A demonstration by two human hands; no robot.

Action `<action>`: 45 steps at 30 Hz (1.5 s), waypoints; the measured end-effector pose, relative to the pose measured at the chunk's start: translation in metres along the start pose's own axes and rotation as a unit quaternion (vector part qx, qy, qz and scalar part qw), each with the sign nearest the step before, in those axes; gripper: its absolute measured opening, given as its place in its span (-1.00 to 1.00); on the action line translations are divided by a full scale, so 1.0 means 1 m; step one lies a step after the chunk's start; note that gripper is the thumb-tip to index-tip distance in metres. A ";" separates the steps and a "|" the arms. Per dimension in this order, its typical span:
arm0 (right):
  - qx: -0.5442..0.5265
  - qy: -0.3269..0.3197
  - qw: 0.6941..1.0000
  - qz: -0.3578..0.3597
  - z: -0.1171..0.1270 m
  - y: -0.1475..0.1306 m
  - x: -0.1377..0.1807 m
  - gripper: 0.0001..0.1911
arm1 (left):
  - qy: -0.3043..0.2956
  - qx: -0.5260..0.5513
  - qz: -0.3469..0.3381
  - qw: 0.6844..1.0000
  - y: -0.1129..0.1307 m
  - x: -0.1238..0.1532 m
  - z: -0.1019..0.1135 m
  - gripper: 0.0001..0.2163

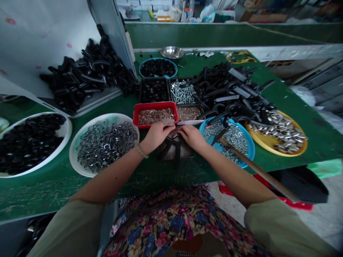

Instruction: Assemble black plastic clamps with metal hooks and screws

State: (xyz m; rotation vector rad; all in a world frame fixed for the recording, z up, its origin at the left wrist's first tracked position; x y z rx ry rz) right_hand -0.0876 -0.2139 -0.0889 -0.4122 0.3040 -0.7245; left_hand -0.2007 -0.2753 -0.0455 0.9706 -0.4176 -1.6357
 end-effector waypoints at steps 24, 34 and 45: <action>-0.101 -0.026 0.991 -0.085 0.030 0.025 0.026 -0.66 | -0.174 -0.350 -0.071 0.918 0.016 0.056 -0.044 -0.79; 0.285 -0.033 0.931 -0.226 0.097 0.139 0.149 -0.62 | -0.194 -0.324 -0.073 0.923 0.027 0.062 -0.041 -0.76; -0.005 -0.022 0.989 -0.145 0.065 -0.004 0.095 -0.53 | -0.180 -0.270 -0.018 0.946 0.021 0.071 -0.042 -0.70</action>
Point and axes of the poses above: each hand's wrist, its own x-axis away from the middle knuckle, its own z-axis out of the back of the hand, y = z × x, the point moved 8 cm from there along -x, towards the middle knuckle, and after that the axes turned 11 degrees about -z, right-handed, at the moved point
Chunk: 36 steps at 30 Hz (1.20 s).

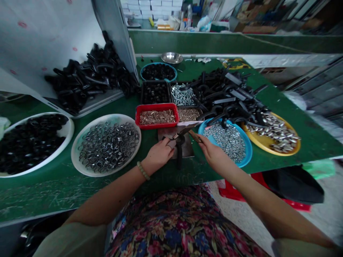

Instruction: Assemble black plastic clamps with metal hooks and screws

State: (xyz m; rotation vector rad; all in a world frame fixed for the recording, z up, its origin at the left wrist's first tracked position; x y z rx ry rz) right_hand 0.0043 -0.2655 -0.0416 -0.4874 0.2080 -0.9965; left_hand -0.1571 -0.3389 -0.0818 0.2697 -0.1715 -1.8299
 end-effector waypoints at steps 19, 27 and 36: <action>-0.002 0.013 1.000 -0.015 0.000 -0.020 0.002 -0.49 | 0.132 0.005 0.073 0.988 -0.044 -0.029 0.062 -0.65; -0.041 0.046 0.997 -0.038 0.008 -0.006 0.009 -0.50 | -0.075 -0.086 -0.017 0.993 -0.042 -0.184 0.028 -0.74; -0.112 0.103 0.981 -0.124 0.024 0.037 0.014 -0.46 | -0.090 -0.097 -0.018 0.991 -0.040 -0.194 0.015 -0.71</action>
Point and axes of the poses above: each hand's wrist, its own x-axis away from the middle knuckle, its own z-axis out of the back of the hand, y = z × x, the point moved 8 cm from there along -x, towards the middle knuckle, and after that the axes turned 11 degrees about -z, right-handed, at the moved point
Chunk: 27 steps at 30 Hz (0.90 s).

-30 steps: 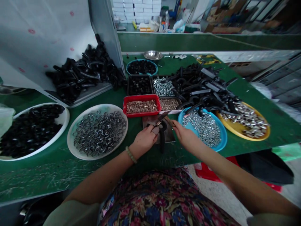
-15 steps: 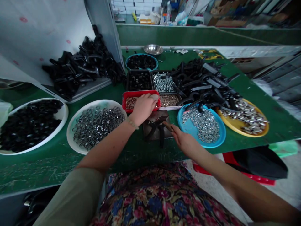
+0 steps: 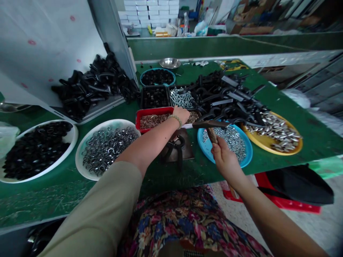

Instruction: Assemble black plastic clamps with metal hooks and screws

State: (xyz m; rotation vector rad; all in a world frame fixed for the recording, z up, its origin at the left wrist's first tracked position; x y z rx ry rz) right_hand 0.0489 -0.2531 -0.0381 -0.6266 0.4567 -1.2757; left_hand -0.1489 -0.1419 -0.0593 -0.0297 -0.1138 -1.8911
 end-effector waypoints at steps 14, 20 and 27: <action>-0.035 0.016 0.999 0.000 -0.010 0.006 0.002 -0.45 | 0.054 0.034 0.010 0.998 0.007 -0.005 0.002 -0.72; -0.049 0.003 0.999 -0.011 -0.014 0.017 0.003 -0.45 | 0.169 0.217 0.006 0.961 0.005 0.042 0.026 -0.83; -0.053 -0.002 0.999 0.003 -0.023 0.021 0.002 -0.48 | 0.240 0.403 0.068 0.881 0.016 0.157 -0.017 -0.94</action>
Point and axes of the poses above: each hand's wrist, its own x-axis away from the middle knuckle, its own z-axis out of the back of the hand, y = z × x, the point moved 8 cm from there along -x, towards the middle knuckle, and after that the axes turned 11 degrees about -z, right-handed, at the moved point
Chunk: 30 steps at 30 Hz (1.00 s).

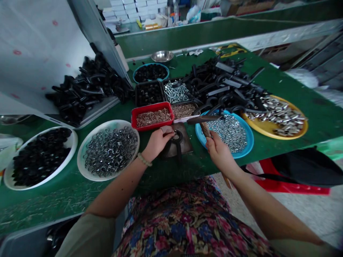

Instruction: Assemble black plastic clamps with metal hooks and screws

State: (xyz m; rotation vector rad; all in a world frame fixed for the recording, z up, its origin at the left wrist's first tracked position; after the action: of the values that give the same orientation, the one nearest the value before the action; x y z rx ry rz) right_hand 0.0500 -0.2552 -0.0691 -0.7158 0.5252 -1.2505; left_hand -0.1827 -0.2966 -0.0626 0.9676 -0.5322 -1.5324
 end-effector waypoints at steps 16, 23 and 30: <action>0.009 -0.011 1.000 0.006 -0.008 -0.005 0.011 -0.50 | -0.112 -0.396 -0.146 0.899 0.015 0.026 -0.037 -0.76; 0.034 -0.054 0.998 0.022 -0.017 -0.016 0.018 -0.51 | -0.144 -0.325 -0.129 0.926 0.021 0.038 -0.033 -0.73; 0.092 -0.100 0.985 0.107 -0.020 -0.057 0.035 -0.47 | -0.041 -0.284 -0.052 0.957 0.018 0.087 -0.005 -0.56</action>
State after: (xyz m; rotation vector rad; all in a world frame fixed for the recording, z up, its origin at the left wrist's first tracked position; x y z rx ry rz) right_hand 0.0069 -0.3011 -0.0396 -0.6035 0.3081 -0.9987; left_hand -0.1653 -0.3829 -0.0755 0.4930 -0.0774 -1.6929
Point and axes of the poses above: each hand's wrist, its own x-axis away from the middle knuckle, its own z-axis out of the back of the hand, y = z × x, the point moved 8 cm from there along -x, towards the middle knuckle, and after that the axes turned 11 degrees about -z, right-handed, at the moved point
